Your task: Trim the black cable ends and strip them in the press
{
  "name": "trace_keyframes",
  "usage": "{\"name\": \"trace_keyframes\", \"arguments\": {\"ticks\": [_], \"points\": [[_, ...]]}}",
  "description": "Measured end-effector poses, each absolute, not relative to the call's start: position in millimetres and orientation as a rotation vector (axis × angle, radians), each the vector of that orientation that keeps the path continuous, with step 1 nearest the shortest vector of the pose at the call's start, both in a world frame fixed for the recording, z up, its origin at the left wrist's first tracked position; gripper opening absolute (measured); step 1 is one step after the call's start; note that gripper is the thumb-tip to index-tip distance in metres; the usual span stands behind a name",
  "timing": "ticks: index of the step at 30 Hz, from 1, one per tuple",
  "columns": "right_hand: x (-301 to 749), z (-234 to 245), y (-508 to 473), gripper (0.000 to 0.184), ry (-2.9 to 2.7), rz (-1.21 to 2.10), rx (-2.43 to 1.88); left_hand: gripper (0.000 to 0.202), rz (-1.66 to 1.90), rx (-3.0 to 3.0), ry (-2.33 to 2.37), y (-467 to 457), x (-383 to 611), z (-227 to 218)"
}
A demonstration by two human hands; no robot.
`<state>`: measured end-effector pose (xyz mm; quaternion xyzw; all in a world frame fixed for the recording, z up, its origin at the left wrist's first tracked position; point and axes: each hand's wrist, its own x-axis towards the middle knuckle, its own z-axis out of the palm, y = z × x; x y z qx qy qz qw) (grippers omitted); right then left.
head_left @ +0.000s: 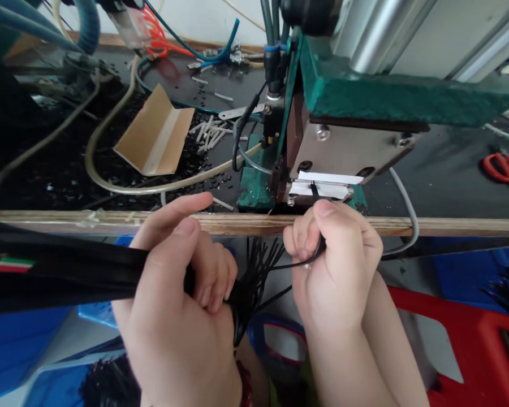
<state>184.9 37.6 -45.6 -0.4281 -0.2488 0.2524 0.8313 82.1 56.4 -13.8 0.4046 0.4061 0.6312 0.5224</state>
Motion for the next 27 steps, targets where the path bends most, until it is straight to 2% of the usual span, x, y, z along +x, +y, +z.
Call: {"name": "trace_keyframes", "arguments": {"ticks": [9,12,17,20,27], "points": [[183,-46,37,0.053,-0.575,0.465,-1.028,0.028,1.505,0.965,1.007,58,86,-13],[185,-49,31,0.056,-0.782,0.428,-1.015,0.023,1.446,0.986,1.041,57,85,-13],[187,-43,23,0.049,-1.234,0.378,-1.002,0.013,1.25,1.121,1.152,53,72,-13],[187,-38,23,0.047,-1.318,0.362,-0.991,0.013,1.143,1.142,1.146,50,66,-9],[192,-35,19,0.046,-1.435,0.378,-0.961,0.017,1.171,0.983,1.085,50,69,-3]]}}
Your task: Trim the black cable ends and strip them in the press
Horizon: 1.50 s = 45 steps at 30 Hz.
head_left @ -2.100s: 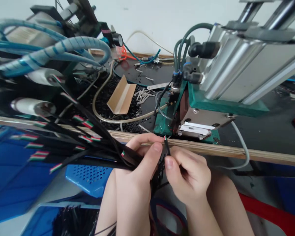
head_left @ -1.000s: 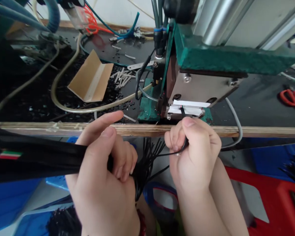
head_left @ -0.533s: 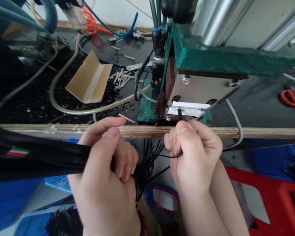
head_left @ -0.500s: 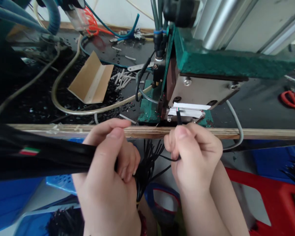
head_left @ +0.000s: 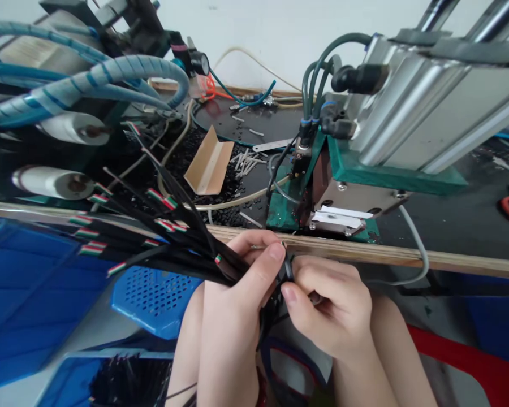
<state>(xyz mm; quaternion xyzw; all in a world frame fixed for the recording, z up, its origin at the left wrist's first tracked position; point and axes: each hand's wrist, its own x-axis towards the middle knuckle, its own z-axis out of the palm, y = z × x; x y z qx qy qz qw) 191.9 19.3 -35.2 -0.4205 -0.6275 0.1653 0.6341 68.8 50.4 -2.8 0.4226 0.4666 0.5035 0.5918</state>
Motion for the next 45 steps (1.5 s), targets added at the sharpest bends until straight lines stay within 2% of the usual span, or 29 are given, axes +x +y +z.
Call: {"name": "trace_keyframes", "arguments": {"ticks": [6,11,14,17,20,24,28,34,40,45], "points": [[180,-38,8,0.019,-1.258,0.593,-1.031,0.016,1.122,0.813,0.839,57,58,-9],[161,-47,5,0.042,-0.869,1.265,-0.737,0.015,1.025,0.786,0.68,53,40,-12],[158,-49,7,0.044,-0.713,1.596,-0.52,0.018,0.978,0.781,0.646,52,32,-14],[158,-49,6,0.044,-0.631,1.772,-0.341,0.023,0.979,0.782,0.646,52,30,-13],[157,-46,1,0.05,-0.754,1.622,-0.505,0.021,1.048,0.787,0.683,52,33,-11],[159,-43,-6,0.054,-0.983,0.986,-0.997,0.015,1.132,0.778,0.748,52,40,-10],[156,-45,0,0.048,-0.855,0.66,-1.017,0.014,1.179,0.792,0.755,55,47,-12],[156,-46,21,0.035,-0.483,0.611,-0.876,0.01,1.257,0.757,0.759,62,58,-17],[167,-48,25,0.033,-0.539,0.543,-0.928,0.017,1.244,0.778,0.703,66,60,-25],[177,-47,21,0.03,-0.584,0.469,-0.959,0.014,1.302,0.873,0.759,62,64,-24]]}}
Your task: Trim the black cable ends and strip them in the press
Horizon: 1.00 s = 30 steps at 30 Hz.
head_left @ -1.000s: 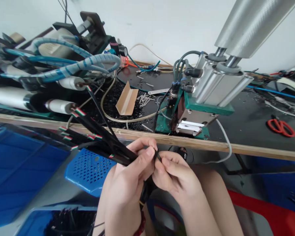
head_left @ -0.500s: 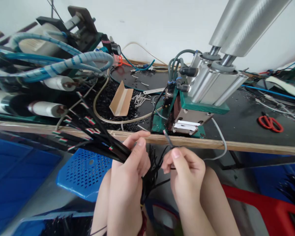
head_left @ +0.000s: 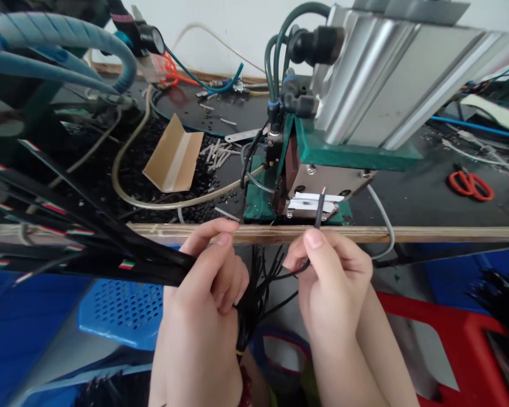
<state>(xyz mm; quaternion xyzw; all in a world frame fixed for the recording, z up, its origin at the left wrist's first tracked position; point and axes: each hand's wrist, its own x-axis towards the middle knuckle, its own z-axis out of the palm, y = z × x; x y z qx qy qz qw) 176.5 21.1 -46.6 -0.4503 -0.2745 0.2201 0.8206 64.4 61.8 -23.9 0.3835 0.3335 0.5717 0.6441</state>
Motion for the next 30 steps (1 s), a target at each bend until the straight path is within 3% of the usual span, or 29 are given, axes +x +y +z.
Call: {"name": "trace_keyframes", "arguments": {"ticks": [5,10,30], "points": [[184,-46,22,0.046,-0.612,0.626,-0.88,0.017,1.3,0.989,0.905,52,68,-20],[186,-33,32,0.045,-0.512,0.749,-0.81,0.018,1.25,0.867,0.869,57,72,-18],[178,-26,43,0.047,-0.424,0.642,-0.927,0.021,1.196,0.842,0.935,58,78,-17]]}}
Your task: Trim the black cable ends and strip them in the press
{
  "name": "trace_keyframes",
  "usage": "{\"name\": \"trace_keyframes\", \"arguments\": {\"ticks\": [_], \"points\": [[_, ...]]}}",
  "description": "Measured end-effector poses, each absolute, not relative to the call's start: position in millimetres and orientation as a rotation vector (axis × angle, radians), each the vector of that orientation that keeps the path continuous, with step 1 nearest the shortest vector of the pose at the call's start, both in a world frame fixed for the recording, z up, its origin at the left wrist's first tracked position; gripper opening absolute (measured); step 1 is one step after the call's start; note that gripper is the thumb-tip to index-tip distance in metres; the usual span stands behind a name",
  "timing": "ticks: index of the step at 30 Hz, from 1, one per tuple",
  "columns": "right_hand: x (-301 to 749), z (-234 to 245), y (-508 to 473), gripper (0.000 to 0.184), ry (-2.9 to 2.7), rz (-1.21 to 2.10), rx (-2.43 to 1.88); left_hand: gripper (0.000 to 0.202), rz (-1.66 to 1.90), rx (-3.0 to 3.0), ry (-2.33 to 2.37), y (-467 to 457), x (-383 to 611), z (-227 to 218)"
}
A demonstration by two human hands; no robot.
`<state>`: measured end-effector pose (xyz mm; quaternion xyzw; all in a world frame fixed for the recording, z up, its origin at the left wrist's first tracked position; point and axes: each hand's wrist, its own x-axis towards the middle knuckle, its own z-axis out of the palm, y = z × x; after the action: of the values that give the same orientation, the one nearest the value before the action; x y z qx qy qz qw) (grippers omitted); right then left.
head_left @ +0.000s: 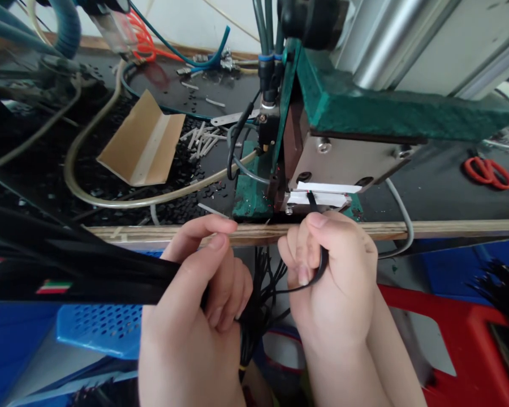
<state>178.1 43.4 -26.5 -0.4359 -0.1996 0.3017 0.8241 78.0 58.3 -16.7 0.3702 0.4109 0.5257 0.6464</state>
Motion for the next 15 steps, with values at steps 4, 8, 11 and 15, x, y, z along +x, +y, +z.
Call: {"name": "trace_keyframes", "arguments": {"ticks": [4,8,11,15], "points": [[177.8,-26.8,43.0,0.047,-0.412,0.637,-0.915,0.021,1.185,0.846,0.953,58.8,78.3,-17.3],[177.1,-27.2,43.2,0.046,-0.409,0.625,-0.945,0.02,1.205,0.844,0.942,59.8,79.2,-18.1],[176.6,-28.2,42.9,0.046,-0.422,0.61,-0.961,0.02,1.205,0.842,0.954,60.4,80.0,-17.7],[176.4,-29.5,42.0,0.046,-0.407,0.622,-0.938,0.022,1.193,0.848,0.968,59.4,79.9,-16.1]]}}
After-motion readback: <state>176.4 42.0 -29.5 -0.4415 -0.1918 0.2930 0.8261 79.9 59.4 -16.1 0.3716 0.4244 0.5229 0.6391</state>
